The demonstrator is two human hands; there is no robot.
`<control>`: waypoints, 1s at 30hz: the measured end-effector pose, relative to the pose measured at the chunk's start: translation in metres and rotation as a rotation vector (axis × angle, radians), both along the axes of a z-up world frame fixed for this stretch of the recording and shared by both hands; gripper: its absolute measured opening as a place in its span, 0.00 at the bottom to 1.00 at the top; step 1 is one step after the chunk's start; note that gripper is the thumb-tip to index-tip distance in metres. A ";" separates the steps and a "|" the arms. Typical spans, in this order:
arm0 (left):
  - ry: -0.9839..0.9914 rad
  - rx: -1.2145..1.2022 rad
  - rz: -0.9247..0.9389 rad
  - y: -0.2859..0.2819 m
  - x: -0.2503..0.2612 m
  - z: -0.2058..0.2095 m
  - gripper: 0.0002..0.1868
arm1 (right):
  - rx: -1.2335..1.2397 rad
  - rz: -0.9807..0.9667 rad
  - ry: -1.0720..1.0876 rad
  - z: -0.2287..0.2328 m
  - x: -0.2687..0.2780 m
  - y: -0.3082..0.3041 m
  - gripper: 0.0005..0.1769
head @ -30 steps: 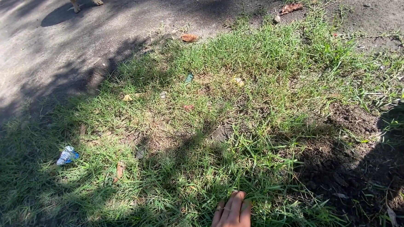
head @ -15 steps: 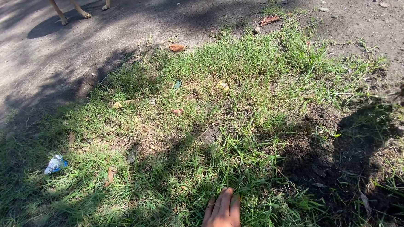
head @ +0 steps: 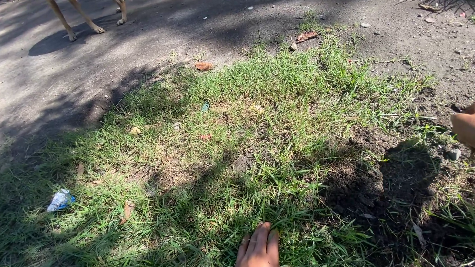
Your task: Pulling weeds and grass out of the ground by hand.
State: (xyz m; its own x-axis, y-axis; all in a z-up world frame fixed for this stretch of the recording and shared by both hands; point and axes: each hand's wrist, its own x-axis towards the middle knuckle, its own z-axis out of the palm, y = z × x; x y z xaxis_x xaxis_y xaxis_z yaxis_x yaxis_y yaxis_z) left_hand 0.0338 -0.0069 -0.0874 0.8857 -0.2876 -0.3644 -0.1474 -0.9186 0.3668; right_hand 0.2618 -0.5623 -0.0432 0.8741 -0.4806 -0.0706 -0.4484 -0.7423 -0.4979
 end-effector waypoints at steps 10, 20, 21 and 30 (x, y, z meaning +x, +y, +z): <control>-0.321 -0.035 0.029 0.008 0.002 -0.061 0.24 | -0.904 0.694 0.585 -0.158 0.152 -0.010 0.24; -0.378 -0.053 0.052 0.003 0.005 -0.048 0.20 | -0.918 0.298 0.142 -0.204 0.160 -0.039 0.33; -0.372 -0.052 0.049 0.004 0.003 -0.051 0.20 | -0.916 0.298 0.148 -0.188 0.151 -0.027 0.33; -0.394 -0.046 -0.003 0.008 0.006 -0.061 0.21 | -1.156 0.718 0.306 -0.210 0.148 -0.057 0.23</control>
